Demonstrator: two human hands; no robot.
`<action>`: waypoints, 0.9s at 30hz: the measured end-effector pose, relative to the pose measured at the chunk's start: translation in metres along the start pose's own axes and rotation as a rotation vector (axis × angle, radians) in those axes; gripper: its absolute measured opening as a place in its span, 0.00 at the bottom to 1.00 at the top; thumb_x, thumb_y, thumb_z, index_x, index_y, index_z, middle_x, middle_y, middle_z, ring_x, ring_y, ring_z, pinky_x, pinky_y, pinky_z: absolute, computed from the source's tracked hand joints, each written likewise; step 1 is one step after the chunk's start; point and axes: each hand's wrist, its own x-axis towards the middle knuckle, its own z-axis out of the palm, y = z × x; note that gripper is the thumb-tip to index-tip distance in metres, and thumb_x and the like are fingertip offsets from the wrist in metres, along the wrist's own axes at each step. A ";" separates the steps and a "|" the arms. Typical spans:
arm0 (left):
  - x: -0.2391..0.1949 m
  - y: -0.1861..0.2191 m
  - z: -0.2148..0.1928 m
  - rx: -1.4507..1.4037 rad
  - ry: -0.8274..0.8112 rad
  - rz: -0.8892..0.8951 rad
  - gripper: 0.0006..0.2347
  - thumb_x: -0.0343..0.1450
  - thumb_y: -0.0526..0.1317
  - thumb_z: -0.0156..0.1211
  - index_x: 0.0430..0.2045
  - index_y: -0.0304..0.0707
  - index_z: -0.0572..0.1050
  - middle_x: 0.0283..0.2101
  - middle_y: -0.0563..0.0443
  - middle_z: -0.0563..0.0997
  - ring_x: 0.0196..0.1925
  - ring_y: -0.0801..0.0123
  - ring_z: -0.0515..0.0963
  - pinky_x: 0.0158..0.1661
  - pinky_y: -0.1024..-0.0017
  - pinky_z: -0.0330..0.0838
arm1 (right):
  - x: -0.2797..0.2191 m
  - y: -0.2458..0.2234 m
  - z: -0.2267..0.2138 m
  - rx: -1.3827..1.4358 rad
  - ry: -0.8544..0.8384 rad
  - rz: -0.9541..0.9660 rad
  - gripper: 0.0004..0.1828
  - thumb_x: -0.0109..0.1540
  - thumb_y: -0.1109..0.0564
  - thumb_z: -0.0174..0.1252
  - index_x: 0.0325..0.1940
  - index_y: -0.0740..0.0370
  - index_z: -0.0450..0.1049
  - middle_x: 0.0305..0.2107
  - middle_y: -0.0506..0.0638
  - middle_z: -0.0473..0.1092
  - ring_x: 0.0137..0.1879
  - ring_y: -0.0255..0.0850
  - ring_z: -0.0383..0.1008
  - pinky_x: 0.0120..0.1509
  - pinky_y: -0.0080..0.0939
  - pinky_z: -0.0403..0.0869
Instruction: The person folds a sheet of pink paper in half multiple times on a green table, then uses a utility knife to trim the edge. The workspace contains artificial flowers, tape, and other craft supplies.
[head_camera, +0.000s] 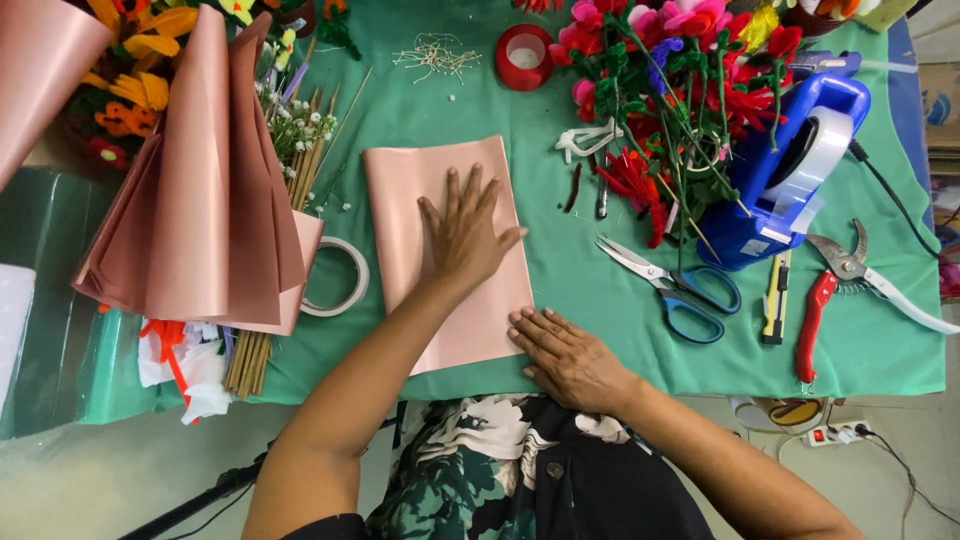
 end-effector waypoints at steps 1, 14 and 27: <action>0.006 -0.001 0.000 -0.008 0.022 -0.023 0.33 0.72 0.58 0.57 0.71 0.45 0.59 0.78 0.46 0.49 0.80 0.45 0.41 0.64 0.21 0.40 | 0.000 0.000 0.000 -0.002 -0.001 0.005 0.26 0.68 0.50 0.53 0.68 0.65 0.68 0.68 0.62 0.63 0.75 0.56 0.61 0.76 0.53 0.60; 0.092 -0.022 0.017 -0.097 0.385 -0.229 0.30 0.67 0.57 0.68 0.62 0.49 0.70 0.72 0.41 0.58 0.77 0.44 0.49 0.67 0.29 0.47 | -0.004 -0.002 0.007 0.017 0.015 0.052 0.27 0.67 0.49 0.53 0.68 0.63 0.68 0.68 0.60 0.64 0.75 0.54 0.62 0.76 0.55 0.60; 0.111 -0.021 0.021 -0.111 0.635 -0.331 0.32 0.61 0.55 0.77 0.58 0.49 0.71 0.67 0.45 0.57 0.75 0.47 0.50 0.63 0.34 0.57 | -0.005 0.001 0.007 0.041 0.018 0.010 0.27 0.68 0.49 0.53 0.69 0.65 0.67 0.68 0.61 0.64 0.75 0.56 0.61 0.75 0.54 0.60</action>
